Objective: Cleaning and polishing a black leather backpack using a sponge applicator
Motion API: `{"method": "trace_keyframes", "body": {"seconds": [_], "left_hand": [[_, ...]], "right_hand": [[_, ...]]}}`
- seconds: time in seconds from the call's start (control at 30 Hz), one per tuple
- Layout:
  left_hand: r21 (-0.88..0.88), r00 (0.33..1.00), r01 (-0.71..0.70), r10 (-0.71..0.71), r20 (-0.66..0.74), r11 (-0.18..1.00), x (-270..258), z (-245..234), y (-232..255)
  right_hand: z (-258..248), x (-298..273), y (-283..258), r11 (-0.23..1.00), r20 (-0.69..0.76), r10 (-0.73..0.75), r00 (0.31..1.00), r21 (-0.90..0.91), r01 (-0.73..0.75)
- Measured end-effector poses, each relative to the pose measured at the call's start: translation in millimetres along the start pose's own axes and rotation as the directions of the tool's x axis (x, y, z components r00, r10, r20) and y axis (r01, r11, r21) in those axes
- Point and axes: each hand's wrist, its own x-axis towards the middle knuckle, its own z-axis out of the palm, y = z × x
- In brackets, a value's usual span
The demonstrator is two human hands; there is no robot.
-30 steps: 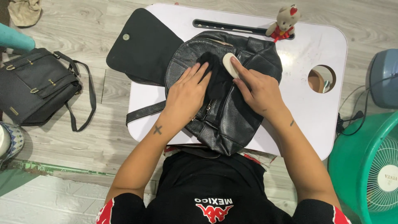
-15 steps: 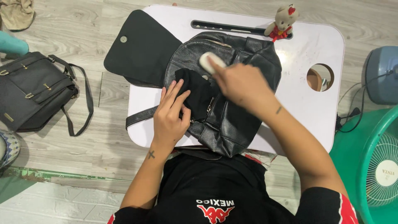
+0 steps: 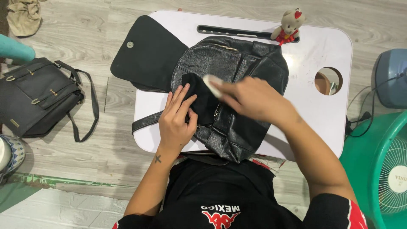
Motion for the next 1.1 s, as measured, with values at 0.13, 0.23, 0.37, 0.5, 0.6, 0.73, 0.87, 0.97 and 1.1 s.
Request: {"method": "trace_keyframes", "body": {"seconds": [0.13, 0.23, 0.37, 0.5, 0.6, 0.73, 0.87, 0.97, 1.1], "left_hand": [[0.027, 1.000, -0.019, 0.019, 0.014, 0.999, 2.7, -0.5, 1.4], [0.065, 0.999, -0.038, 0.036, 0.031, 0.997, 4.8, -0.4, 6.7], [0.044, 0.989, -0.108, 0.103, 0.101, 0.993, 8.4, 6.0, 20.4], [0.049, 0.968, -0.186, 0.174, 0.183, 0.981, 7.1, 24.8, 28.8], [0.073, 0.966, -0.189, 0.172, 0.195, 0.979, 13.5, 30.3, 31.1], [0.110, 0.969, -0.177, 0.154, 0.194, 0.978, 12.9, 32.6, 31.5], [0.111, 0.967, -0.181, 0.156, 0.203, 0.977, 11.2, 32.8, 30.0], [0.100, 0.969, -0.165, 0.143, 0.201, 0.981, 11.3, 32.0, 31.7], [0.096, 0.955, -0.198, 0.170, 0.244, 0.975, 14.9, 26.3, 34.3]], "right_hand": [[9.2, -26.6, 26.9, 0.993, -0.040, 0.009, 0.999, 0.114, -0.004], [20.1, -43.3, 52.0, 0.960, -0.094, 0.019, 0.995, 0.281, 0.008], [35.0, -48.8, 80.6, 0.986, -0.303, 0.037, 0.952, 0.165, 0.014], [69.2, -42.8, 119.2, 0.990, -0.503, -0.143, 0.853, -0.074, 0.122], [46.6, -33.2, 79.5, 0.957, -0.400, -0.279, 0.873, -0.189, 0.219], [53.0, -28.2, 64.5, 0.913, -0.344, -0.349, 0.872, -0.336, 0.232], [47.0, -44.6, 61.0, 0.886, -0.379, -0.322, 0.868, -0.443, 0.136], [42.7, -66.7, 65.0, 0.905, -0.438, -0.258, 0.861, -0.422, 0.056], [46.5, -101.6, 90.8, 0.983, -0.480, -0.076, 0.874, -0.185, -0.016]]}}
